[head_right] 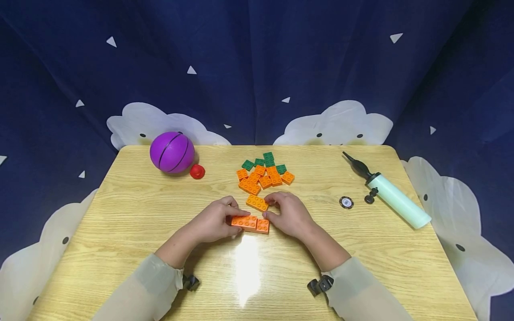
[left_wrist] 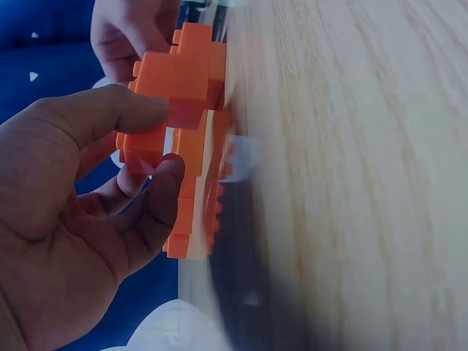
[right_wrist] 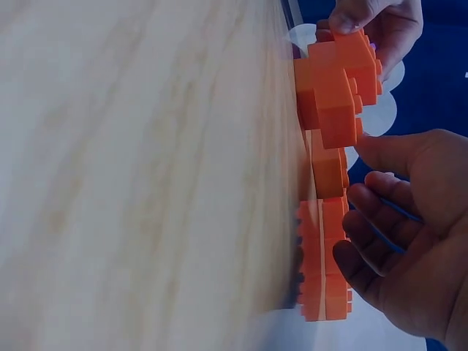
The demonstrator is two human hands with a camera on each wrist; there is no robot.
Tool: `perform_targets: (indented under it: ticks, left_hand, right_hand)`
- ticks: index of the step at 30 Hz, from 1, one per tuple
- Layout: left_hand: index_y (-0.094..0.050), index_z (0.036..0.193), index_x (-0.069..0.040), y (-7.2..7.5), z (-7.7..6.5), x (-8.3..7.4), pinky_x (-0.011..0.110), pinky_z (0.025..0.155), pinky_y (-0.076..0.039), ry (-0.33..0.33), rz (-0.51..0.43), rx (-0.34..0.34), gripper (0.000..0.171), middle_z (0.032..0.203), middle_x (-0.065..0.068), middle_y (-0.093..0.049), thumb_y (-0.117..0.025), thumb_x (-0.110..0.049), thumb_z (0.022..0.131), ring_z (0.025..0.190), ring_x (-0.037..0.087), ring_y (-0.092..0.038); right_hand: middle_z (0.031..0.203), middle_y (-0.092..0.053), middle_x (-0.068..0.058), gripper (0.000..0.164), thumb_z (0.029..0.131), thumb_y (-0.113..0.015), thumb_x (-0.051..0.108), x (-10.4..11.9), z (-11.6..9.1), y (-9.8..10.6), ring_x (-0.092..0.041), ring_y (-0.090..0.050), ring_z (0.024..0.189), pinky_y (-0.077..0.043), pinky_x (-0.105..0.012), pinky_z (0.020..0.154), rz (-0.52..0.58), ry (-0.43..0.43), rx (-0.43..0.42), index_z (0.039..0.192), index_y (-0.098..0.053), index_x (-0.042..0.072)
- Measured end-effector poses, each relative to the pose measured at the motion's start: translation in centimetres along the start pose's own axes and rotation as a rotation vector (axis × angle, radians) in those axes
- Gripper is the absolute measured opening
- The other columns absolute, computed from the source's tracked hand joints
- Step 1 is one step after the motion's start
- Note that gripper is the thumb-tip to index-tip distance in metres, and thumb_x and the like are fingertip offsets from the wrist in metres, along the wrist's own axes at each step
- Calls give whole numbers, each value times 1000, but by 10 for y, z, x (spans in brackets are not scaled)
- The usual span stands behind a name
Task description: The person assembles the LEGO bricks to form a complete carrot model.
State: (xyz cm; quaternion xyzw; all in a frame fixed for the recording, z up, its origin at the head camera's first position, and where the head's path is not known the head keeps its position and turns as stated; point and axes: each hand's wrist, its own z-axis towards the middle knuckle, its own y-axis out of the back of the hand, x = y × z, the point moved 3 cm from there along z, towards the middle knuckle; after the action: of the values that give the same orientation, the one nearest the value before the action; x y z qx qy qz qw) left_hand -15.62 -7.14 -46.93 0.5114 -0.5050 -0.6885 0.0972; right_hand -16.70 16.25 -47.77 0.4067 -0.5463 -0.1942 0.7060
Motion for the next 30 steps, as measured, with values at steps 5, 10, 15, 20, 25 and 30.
perform_targets:
  ticks: [5, 10, 15, 20, 25, 30]
  left_hand:
    - [-76, 128, -23, -1, -1, 0, 25, 66, -46, -3, -12, -6, 46, 98, -6, -53, -86, -20, 82, 78, 11, -50]
    - [-76, 127, -22, 0, -1, -1, 27, 66, -47, -5, -26, -12, 46, 97, -5, -54, -86, -20, 83, 78, 11, -50]
    - [-77, 127, -22, 0, -2, -1, 27, 66, -46, -2, -22, -13, 46, 97, -5, -54, -87, -20, 82, 76, 11, -50]
    - [-77, 126, -22, 1, -1, -1, 27, 66, -46, -2, -19, -15, 46, 96, -6, -53, -87, -20, 82, 76, 10, -49]
    - [-77, 126, -23, 1, -2, -1, 27, 65, -45, 0, -25, -17, 46, 95, -6, -53, -87, -20, 81, 76, 11, -49]
    - [-77, 126, -23, 1, -2, 0, 27, 66, -45, 2, -30, -17, 46, 95, -6, -53, -87, -20, 82, 76, 11, -49]
  right_hand:
    - [121, -71, -5, 44, 87, -85, 30, -1, 6, -3, -25, -66, 110, -53, -45, 97, -34, -19, 11, 124, -71, 10]
    - [133, -68, -9, 54, 87, -85, 32, -1, 12, -6, -31, -61, 125, -46, -51, 108, -65, -30, 43, 133, -68, 9]
    - [133, -68, -9, 55, 87, -84, 30, 0, 18, -9, -32, -60, 128, -44, -51, 111, -86, -26, 76, 135, -68, 10]
    - [131, -69, -9, 53, 87, -84, 30, 2, 21, -11, -32, -60, 128, -43, -50, 111, -122, -24, 91, 134, -69, 10]
    - [132, -69, -10, 51, 88, -82, 28, 3, 19, -10, -33, -59, 128, -44, -51, 111, -117, -27, 101, 134, -69, 8]
    - [128, -70, -11, 44, 90, -79, 25, 2, 13, -6, -33, -62, 124, -46, -51, 108, -106, -12, 86, 130, -71, 8]
